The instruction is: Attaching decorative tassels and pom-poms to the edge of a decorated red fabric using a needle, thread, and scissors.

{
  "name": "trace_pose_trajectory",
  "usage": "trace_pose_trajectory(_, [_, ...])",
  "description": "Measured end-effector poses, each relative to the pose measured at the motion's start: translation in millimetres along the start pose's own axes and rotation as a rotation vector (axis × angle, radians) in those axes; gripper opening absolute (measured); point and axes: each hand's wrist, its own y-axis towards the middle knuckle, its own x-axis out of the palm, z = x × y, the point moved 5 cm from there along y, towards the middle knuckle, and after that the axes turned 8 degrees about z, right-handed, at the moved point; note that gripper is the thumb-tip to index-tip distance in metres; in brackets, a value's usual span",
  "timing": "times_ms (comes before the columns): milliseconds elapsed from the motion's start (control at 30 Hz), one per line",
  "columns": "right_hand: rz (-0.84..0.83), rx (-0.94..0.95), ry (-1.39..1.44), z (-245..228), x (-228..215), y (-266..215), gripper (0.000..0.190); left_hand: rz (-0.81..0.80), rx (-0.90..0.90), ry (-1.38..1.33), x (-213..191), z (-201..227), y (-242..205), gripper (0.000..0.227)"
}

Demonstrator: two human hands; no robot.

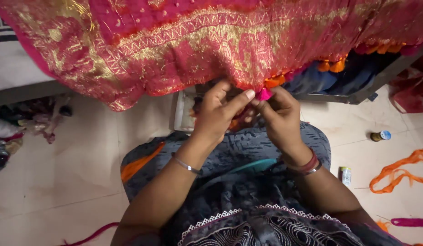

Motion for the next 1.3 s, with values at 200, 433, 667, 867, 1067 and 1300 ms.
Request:
trace_pose_trajectory(200, [-0.027,0.13,0.315,-16.1,20.0,-2.4,0.026,-0.026,-0.166,-0.114,-0.3,-18.8,11.4,0.027])
trace_pose_trajectory(433, [0.175,-0.207,-0.251,-63.3,-1.9,-20.4,0.023,0.043,0.07,0.088,-5.0,-29.2,12.4,0.028])
trace_pose_trajectory(667, [-0.052,-0.617,-0.7,-144.9,35.7,0.2,0.014,0.002,0.168,0.124,10.8,-22.0,10.0,0.025])
trace_pose_trajectory(867, [-0.034,-0.649,-0.549,-126.3,31.3,-9.3,0.014,0.195,0.004,-0.108,0.3,-47.8,17.8,0.027])
trace_pose_trajectory(1067, [0.073,-0.769,-0.598,-98.9,35.7,-17.4,0.019,0.228,-0.014,-0.228,21.6,-15.5,-1.3,0.02])
trace_pose_trajectory(1300, [0.124,-0.13,0.271,-65.4,16.6,14.5,0.017,0.262,0.105,-0.149,16.9,-21.8,4.5,0.022])
